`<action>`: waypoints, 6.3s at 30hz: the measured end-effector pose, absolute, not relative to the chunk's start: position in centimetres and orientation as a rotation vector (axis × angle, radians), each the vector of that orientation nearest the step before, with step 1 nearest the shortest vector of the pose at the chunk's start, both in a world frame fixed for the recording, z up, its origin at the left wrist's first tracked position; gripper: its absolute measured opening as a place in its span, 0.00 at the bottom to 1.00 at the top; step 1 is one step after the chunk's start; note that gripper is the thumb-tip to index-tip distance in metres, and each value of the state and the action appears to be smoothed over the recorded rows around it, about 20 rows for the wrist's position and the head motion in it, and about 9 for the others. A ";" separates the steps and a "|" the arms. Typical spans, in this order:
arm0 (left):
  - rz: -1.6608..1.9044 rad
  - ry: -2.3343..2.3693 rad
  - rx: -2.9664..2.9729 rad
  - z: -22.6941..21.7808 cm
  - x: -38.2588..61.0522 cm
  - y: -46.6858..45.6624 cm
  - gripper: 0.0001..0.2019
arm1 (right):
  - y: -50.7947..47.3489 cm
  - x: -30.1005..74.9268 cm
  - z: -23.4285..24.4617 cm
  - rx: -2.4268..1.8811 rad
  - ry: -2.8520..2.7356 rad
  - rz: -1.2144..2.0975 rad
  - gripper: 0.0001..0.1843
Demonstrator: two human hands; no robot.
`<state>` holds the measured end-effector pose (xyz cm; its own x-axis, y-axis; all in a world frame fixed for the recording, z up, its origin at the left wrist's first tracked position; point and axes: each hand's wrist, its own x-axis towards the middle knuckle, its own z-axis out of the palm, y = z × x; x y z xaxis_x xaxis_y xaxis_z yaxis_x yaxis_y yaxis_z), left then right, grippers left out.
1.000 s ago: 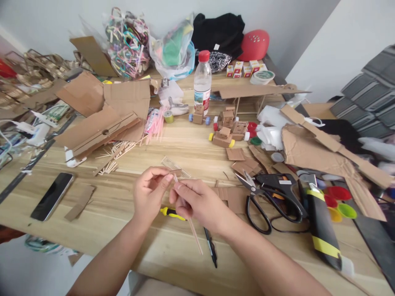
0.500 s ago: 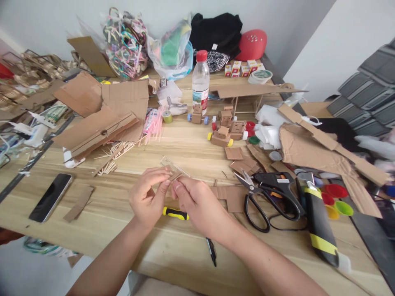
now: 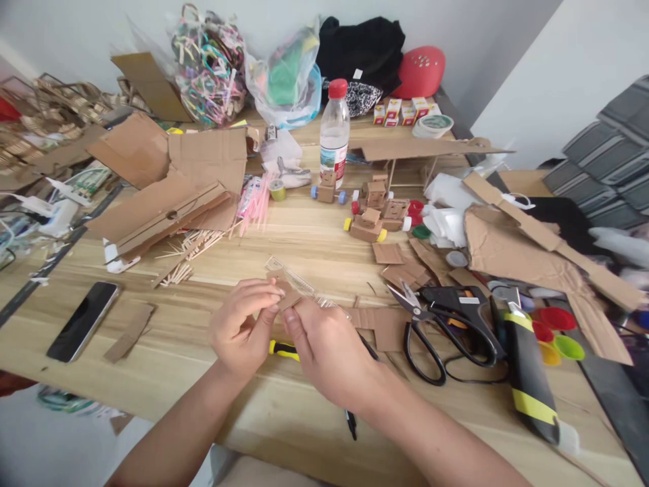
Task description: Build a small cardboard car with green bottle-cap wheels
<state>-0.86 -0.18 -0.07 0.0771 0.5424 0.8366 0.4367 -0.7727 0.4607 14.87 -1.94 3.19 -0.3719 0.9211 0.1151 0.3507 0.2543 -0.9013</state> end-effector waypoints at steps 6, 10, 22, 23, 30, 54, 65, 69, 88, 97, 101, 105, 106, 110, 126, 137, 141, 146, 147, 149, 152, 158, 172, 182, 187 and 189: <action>1.823 1.001 2.286 0.1 -1.0 -0.2 0.05 | -2.2 15.1 3.2 -1.124 -1.917 1.094 0.21; 1.833 0.986 2.342 0.1 -1.2 -0.3 0.05 | -2.3 15.1 2.9 -1.150 -1.972 0.920 0.19; 1.818 0.980 2.322 0.3 -1.1 -0.3 0.07 | -2.8 14.8 3.2 -1.094 -2.029 0.655 0.18; 1.811 0.979 2.325 0.3 -1.1 -0.3 0.07 | -2.8 14.9 3.4 -1.107 -2.026 0.648 0.18; 1.840 1.024 2.352 0.0 -1.2 -0.2 0.06 | -2.2 15.4 4.4 -1.259 -1.952 0.972 0.14; 1.441 0.997 1.792 0.7 -2.0 0.8 0.17 | -1.8 16.1 2.7 -1.150 -2.269 0.148 0.19; 1.108 1.099 1.609 1.5 -2.8 1.0 0.12 | -1.6 15.8 2.5 -1.163 -2.369 -0.323 0.19; 1.076 1.071 1.596 1.2 -2.8 1.3 0.15 | -1.3 16.9 2.8 -1.144 -2.355 -0.004 0.16; 1.134 0.928 1.728 -0.1 -1.0 0.3 0.20 | 1.3 18.3 2.6 -0.731 -2.252 0.499 0.13; 1.244 0.971 1.746 -0.3 -0.8 0.0 0.19 | 1.4 18.1 2.3 -0.700 -2.218 0.382 0.12; 1.232 0.964 1.704 -0.5 -0.6 -0.2 0.19 | 1.4 18.1 2.5 -0.659 -2.226 0.349 0.11; 1.362 0.913 1.837 -0.4 -0.5 -0.3 0.15 | 1.2 18.3 2.6 -0.653 -2.209 0.391 0.09; 1.401 0.893 1.889 -0.3 -0.5 -0.2 0.14 | 1.1 18.4 2.7 -0.650 -2.199 0.412 0.08; 1.482 0.767 2.102 0.0 -0.9 0.1 0.11 | 0.7 18.4 3.0 -0.621 -2.205 0.480 0.10; 1.707 0.863 2.073 -0.2 -2.2 1.3 0.11 | 0.6 17.6 1.8 -0.570 -2.094 0.585 0.08; 1.252 0.784 2.048 0.9 -2.2 0.5 0.13 | 0.8 19.4 3.8 -0.672 -2.147 0.574 0.09; 1.244 0.736 2.092 1.2 -2.5 0.6 0.09 | 0.8 19.4 3.9 -0.681 -2.189 0.554 0.08; 1.188 0.752 2.098 1.5 -2.5 0.6 0.08 | 0.7 19.3 4.2 -0.694 -2.236 0.562 0.09; 1.189 0.757 2.113 1.4 -2.5 0.6 0.08 | 0.7 19.3 4.1 -0.696 -2.241 0.558 0.09; 1.219 0.753 2.163 1.3 -2.4 0.7 0.08 | 0.7 19.2 3.9 -0.696 -2.254 0.550 0.09; 1.297 0.738 2.244 1.1 -2.2 0.7 0.09 | 0.7 19.0 3.4 -0.689 -2.259 0.555 0.10; 1.364 0.751 2.286 0.8 -2.1 1.0 0.10 | 0.7 18.4 2.4 -0.644 -2.220 0.521 0.09; 1.338 0.869 2.109 0.4 -1.7 0.7 0.08 | 1.2 18.4 1.9 -0.592 -2.174 0.502 0.10; 1.408 0.732 2.405 0.2 -2.0 1.1 0.09 | 1.0 18.4 1.6 -0.611 -2.181 0.489 0.10; 1.520 0.837 2.336 0.3 -3.1 1.8 0.10 | 0.6 18.1 1.6 -0.684 -2.094 0.865 0.11; 1.505 0.859 2.263 0.3 -3.4 1.9 0.09 | 0.4 18.1 1.7 -0.705 -2.070 0.847 0.10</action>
<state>-3.44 1.93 0.33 0.2765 0.6198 0.7344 0.3167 -0.7803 0.5393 18.12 0.42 1.69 -0.5453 0.7091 0.4470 0.1925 0.6250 -0.7565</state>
